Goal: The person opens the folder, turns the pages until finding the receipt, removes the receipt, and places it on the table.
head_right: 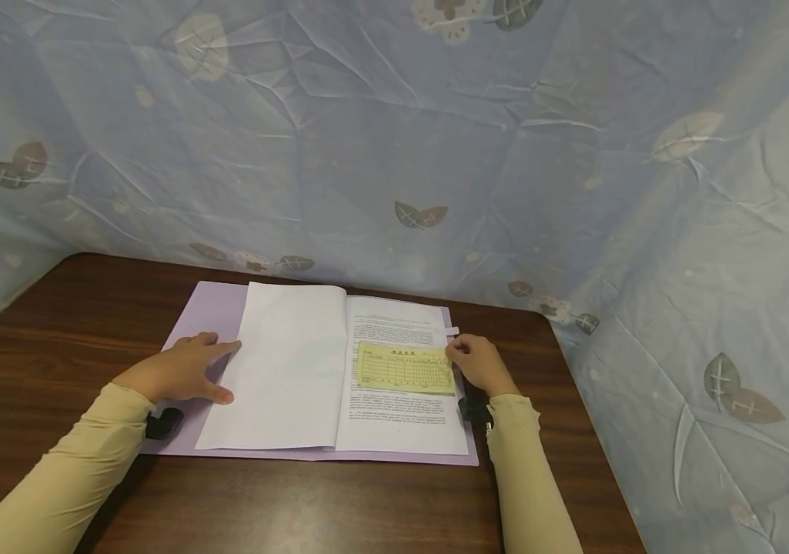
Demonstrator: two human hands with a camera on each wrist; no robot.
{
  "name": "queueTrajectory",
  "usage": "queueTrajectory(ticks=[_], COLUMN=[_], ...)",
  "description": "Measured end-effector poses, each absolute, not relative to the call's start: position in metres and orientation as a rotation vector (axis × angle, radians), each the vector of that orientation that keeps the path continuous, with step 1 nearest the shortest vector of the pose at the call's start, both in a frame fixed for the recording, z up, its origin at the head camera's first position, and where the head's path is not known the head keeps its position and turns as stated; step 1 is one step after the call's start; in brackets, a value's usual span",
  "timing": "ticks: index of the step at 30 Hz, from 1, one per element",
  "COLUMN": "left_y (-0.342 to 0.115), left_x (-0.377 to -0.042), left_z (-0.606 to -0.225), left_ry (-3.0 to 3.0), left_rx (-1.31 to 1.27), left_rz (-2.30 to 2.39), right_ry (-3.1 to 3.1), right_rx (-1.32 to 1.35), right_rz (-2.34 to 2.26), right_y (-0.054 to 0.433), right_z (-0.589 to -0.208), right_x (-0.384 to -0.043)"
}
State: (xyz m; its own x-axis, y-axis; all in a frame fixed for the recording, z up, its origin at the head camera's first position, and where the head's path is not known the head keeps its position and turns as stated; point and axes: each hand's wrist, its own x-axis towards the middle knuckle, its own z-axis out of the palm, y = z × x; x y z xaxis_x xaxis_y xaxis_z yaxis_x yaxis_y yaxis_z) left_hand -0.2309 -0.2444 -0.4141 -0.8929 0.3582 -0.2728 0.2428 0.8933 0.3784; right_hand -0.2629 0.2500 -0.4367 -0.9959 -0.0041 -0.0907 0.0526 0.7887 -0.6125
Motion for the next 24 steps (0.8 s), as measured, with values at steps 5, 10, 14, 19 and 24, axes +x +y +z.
queueTrajectory(ticks=[5,10,14,19,24], left_y=[-0.245,-0.246,-0.246,-0.245,-0.245], left_x=[-0.232,-0.234,-0.237,-0.236,-0.233], left_z=[-0.417,-0.417,-0.416,-0.415,-0.413], left_ry=[2.723,2.723,2.719,2.708,2.705], left_rx=[0.458,0.464,0.463,0.447,0.453], left_rz=[0.483,0.487,0.491,0.482,0.472], right_ry=[2.94,2.97,2.992,3.05,3.035], right_rx=[-0.003,-0.016,-0.039,-0.095,-0.141], right_rz=[-1.006,-1.047,-1.047,-0.907,-0.861], right_y=[0.25,0.255,0.27,0.304,0.34], right_z=[-0.436,-0.43,-0.424,-0.419,-0.413], right_x=[-0.263,-0.26,-0.258,-0.256,-0.25])
